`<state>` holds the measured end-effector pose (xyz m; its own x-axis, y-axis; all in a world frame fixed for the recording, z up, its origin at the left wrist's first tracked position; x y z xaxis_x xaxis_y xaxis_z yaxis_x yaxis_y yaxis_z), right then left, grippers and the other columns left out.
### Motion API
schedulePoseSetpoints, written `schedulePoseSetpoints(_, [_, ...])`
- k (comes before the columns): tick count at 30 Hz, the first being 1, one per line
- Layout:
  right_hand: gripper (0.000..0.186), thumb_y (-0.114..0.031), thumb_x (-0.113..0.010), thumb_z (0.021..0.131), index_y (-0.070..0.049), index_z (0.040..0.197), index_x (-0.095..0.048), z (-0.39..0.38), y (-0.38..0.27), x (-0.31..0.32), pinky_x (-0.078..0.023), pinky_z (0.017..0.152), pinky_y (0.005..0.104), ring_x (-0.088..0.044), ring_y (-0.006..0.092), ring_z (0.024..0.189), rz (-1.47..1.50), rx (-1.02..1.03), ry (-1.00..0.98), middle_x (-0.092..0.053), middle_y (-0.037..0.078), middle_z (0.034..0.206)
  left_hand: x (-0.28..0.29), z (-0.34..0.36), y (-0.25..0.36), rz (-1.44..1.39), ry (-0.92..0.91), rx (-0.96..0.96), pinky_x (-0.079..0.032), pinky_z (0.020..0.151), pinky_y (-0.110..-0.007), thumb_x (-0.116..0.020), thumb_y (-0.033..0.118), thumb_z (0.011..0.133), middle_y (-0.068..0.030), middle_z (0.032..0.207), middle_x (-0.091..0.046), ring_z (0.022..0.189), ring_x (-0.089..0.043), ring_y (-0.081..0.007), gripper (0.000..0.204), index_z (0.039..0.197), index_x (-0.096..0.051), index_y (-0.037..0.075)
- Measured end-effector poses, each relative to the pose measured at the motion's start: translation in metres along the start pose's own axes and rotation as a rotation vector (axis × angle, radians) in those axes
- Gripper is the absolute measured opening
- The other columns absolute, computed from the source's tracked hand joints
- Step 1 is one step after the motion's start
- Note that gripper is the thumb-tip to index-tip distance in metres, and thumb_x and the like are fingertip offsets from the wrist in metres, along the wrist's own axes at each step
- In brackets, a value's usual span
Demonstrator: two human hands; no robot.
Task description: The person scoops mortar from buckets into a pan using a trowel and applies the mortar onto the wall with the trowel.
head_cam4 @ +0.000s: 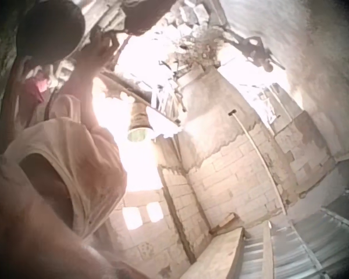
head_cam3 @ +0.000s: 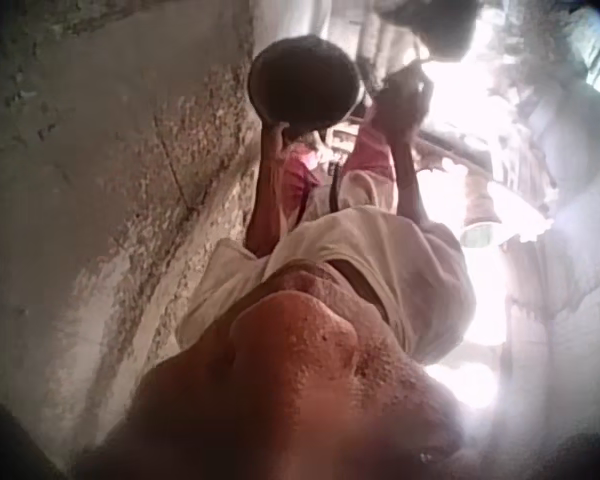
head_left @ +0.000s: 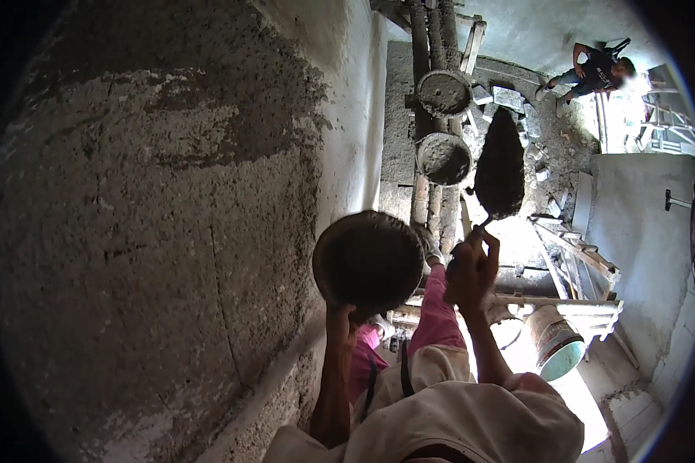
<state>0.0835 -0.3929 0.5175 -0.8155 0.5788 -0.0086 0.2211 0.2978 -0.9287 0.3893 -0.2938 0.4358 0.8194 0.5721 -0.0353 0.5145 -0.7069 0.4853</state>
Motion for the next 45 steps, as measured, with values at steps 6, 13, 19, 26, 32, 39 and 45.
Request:
schedulePoseSetpoints(6, [0.032,-0.019,-0.06,0.091,-0.003,0.114,-0.044,0.025,0.061,-0.173,-0.039,0.049,0.0243,-0.048,0.01,0.062,-0.052,0.115,0.039,-0.05,0.003,0.08,0.045,-0.031,-0.02,-0.04,0.108,-0.078,-0.039,0.04,-0.019,-0.058,-0.001,0.074,0.0003,0.086,-0.056,0.061,-0.054,-0.008,0.046,0.117,-0.049,0.013])
schedulePoseSetpoints(13, [0.044,-0.034,-0.062,0.091,-0.005,0.119,-0.044,-0.142,-0.185,-0.253,-0.049,0.066,0.0325,-0.055,0.0184,0.081,0.406,0.233,-0.683,-0.052,0.011,0.097,0.108,-0.065,-0.045,-0.095,0.064,-0.069,-0.04,0.042,-0.021,-0.057,0.0,0.076,-0.0009,0.087,-0.055,0.059,-0.055,-0.0101,0.044,0.117,-0.048,0.011])
schedulePoseSetpoints(19, [0.045,-0.038,-0.057,0.091,-0.014,0.128,-0.048,-0.107,-0.104,-0.082,-0.053,0.078,0.0379,-0.063,0.0279,0.094,-0.579,0.551,-1.28,-0.056,0.014,0.116,0.065,-0.13,-0.006,0.513,-0.228,-0.671,-0.052,0.053,-0.03,-0.053,0.0,0.078,-0.0075,0.096,-0.058,0.072,-0.062,-0.0202,0.043,0.121,-0.045,0.005])
schedulePoseSetpoints(26, [0.026,-0.023,-0.042,0.098,-0.01,0.118,-0.054,-0.091,0.037,0.018,-0.051,0.059,0.0458,-0.065,0.0298,0.074,-0.877,-0.088,-1.179,-0.063,0.017,0.091,0.004,-0.141,0.0,-0.138,-0.266,-0.151,-0.058,0.068,-0.04,-0.051,-0.003,0.076,-0.0131,0.112,-0.056,0.088,-0.064,-0.0282,0.054,0.129,-0.041,0.007])
schedulePoseSetpoints(32, [0.029,-0.033,-0.046,0.099,-0.007,0.099,-0.06,-0.079,0.002,0.013,-0.05,0.048,0.0284,-0.06,0.012,0.052,-0.747,-0.31,-1.245,-0.059,0.005,0.062,-0.025,-0.122,-0.003,-0.031,-0.256,-0.097,-0.057,0.064,-0.033,-0.052,-0.004,0.075,-0.0091,0.108,-0.056,0.087,-0.063,-0.0229,0.061,0.133,-0.04,0.013])
schedulePoseSetpoints(39, [0.041,-0.042,-0.047,0.098,-0.008,0.119,-0.054,-0.065,-0.026,0.05,-0.048,0.045,0.0267,-0.058,0.0122,0.054,-0.38,-0.579,-1.104,-0.06,0.004,0.07,-0.06,-0.106,0.021,0.072,-0.287,-0.123,-0.047,0.042,-0.026,-0.059,0.001,0.076,-0.0065,0.092,-0.06,0.059,-0.06,-0.015,0.042,0.116,-0.05,0.007])
schedulePoseSetpoints(45, [0.04,-0.038,-0.053,0.096,-0.009,0.123,-0.048,-0.08,-0.122,0.053,-0.047,0.046,0.0256,-0.057,0.0123,0.054,0.197,-0.546,-0.646,-0.058,0.003,0.077,-0.045,-0.072,0.016,0.036,-0.243,-0.039,-0.042,0.038,-0.023,-0.061,0.003,0.075,-0.0061,0.085,-0.061,0.055,-0.058,-0.014,0.034,0.108,-0.052,0.008])
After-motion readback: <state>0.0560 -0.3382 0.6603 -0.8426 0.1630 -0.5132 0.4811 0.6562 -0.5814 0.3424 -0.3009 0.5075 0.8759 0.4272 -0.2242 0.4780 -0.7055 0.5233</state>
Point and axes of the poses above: each hand's wrist, its own z-axis towards the middle knuckle, its own x-axis out of the back of the hand, y = z × x, the point moved 5 cm from there along z, towards the middle knuckle
